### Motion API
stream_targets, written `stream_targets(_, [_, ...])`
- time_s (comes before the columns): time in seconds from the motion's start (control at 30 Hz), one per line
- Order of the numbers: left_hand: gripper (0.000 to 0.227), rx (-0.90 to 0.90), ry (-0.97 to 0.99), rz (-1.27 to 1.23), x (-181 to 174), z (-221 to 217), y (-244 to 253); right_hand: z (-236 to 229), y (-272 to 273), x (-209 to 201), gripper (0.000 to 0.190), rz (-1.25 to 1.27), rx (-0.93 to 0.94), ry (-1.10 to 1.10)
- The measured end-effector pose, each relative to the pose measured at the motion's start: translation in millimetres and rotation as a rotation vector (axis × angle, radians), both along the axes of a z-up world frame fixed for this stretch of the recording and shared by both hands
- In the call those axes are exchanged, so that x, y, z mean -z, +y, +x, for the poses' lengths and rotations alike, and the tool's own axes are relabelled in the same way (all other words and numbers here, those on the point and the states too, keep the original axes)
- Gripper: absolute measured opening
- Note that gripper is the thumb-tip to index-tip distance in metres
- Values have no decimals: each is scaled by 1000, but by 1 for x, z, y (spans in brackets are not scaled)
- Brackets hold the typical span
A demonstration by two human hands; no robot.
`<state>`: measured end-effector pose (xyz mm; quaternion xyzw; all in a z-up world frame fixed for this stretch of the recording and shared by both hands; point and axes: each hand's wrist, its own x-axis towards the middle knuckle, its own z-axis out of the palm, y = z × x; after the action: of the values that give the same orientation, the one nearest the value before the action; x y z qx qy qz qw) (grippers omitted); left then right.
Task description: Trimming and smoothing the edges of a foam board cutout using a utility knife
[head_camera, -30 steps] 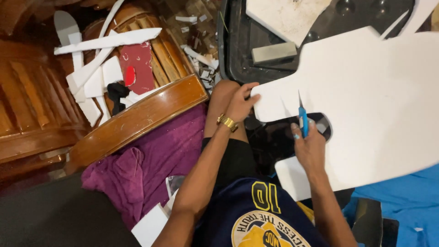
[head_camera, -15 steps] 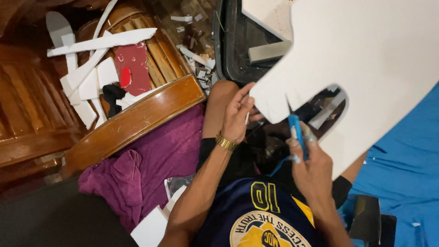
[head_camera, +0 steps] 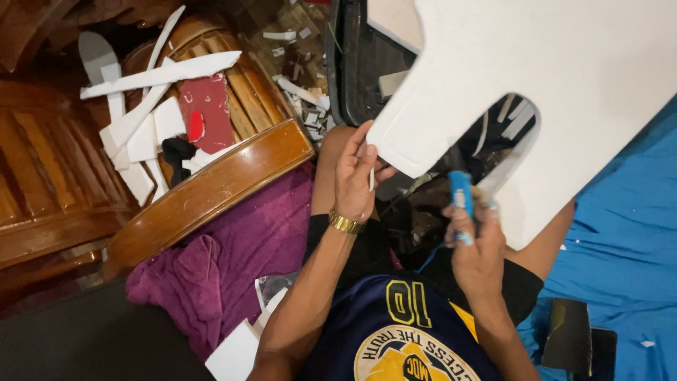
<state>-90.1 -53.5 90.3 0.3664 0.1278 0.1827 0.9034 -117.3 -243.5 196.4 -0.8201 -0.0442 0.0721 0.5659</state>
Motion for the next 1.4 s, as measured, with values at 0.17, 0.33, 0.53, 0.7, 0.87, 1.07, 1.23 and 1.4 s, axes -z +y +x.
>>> stream_targets(0.17, [51, -29, -35, -113, 5, 4, -2, 15, -10, 13, 23, 201, 248, 57])
stream_targets(0.33, [48, -43, -10, -162, -9, 5, -15, 44, 3, 36, 22, 369, 305, 15])
stream_targets(0.53, [47, -79, 1, -265, 3, 6, -42, 78, 26, 71, 33, 576, 278, 39])
stream_targets(0.7, [46, 20, 103, -148, -9, -10, -52, 92, 7, 54, 31, 448, 283, -41])
stream_targets(0.87, [50, 544, 290, 737, 7, -36, -26, 138, -82, 51, 42, 161, -31, -24])
stream_targets(1.07, [29, 232, -188, 1584, -163, 8, -28, 185, -134, -22, 24, -325, -405, 20])
stream_targets(1.23, [31, 392, -368, 1971, -177, 96, -46, 205, -133, -71, 28, -510, -519, 80])
stream_targets(1.4, [39, 699, -323, 2200, -164, 153, -74, 230, -147, -81, 62, -607, -483, 115])
